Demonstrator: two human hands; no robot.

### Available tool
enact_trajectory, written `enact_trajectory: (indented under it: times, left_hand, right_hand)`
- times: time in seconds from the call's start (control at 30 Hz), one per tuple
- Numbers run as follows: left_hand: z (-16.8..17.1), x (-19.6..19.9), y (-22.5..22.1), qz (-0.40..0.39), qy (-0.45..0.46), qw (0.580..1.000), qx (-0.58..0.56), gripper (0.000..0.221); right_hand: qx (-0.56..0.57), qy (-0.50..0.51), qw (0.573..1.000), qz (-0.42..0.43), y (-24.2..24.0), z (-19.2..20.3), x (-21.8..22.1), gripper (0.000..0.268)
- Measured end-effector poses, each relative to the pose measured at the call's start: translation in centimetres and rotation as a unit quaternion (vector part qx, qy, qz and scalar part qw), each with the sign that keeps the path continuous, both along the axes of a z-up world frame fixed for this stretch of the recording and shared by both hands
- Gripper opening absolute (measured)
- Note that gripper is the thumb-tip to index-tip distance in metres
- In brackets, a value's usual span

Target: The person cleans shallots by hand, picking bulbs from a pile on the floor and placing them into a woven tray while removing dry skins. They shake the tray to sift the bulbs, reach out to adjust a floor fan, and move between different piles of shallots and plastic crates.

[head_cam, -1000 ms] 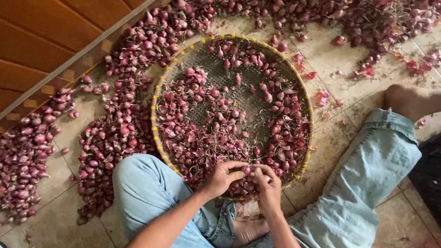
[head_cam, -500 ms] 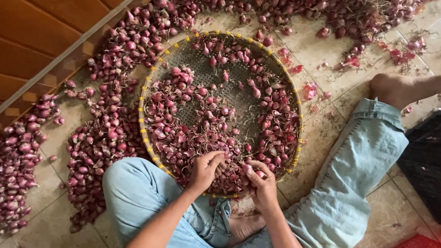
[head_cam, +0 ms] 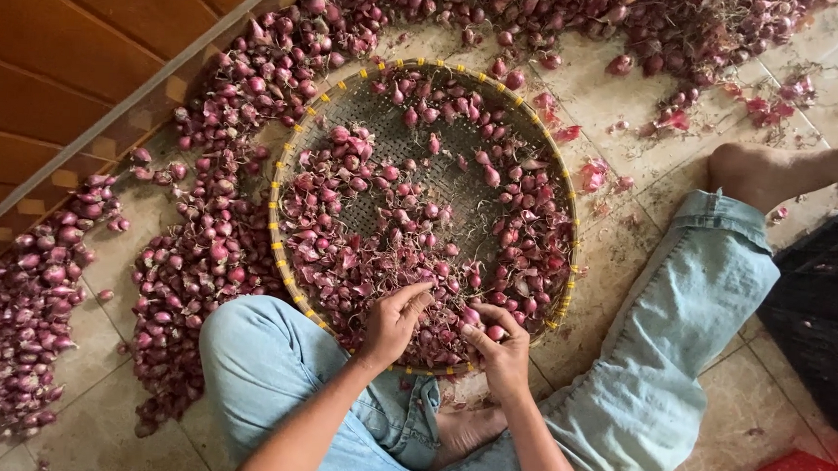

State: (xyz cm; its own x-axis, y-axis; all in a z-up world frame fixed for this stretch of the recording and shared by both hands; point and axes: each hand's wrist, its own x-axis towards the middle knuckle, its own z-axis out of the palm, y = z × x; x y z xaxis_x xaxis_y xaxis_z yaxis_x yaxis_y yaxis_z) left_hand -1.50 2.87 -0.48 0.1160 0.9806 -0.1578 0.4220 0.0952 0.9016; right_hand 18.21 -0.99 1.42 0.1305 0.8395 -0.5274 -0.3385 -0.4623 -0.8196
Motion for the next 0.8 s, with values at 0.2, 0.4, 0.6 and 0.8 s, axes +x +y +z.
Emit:
enact_trajectory:
  times: [0.2, 0.4, 0.6, 0.8]
  left_hand:
    - [1.8, -1.8, 3.2, 0.021, 0.058, 0.993, 0.098, 0.028]
    - [-0.6, -7.9, 12.6, 0.086, 0.196, 0.959, 0.186, 0.024]
    - [1.9, -7.2, 19.2, 0.003, 0.277, 0.958, 0.069, 0.039]
    - [-2.7, -1.7, 13.4, -0.062, 0.241, 0.955, 0.159, 0.019]
  right_hand:
    - [-0.046, 0.027, 0.998, -0.030, 0.1, -0.8, 0.2, 0.019]
    - [-0.007, 0.144, 0.989, -0.019, -0.1, -1.2, 1.0, 0.022]
    - [0.049, 0.258, 0.964, 0.035, 0.0, -2.8, 1.5, 0.019]
    - [0.038, 0.236, 0.971, 0.016, -0.6, -5.4, 1.6, 0.030]
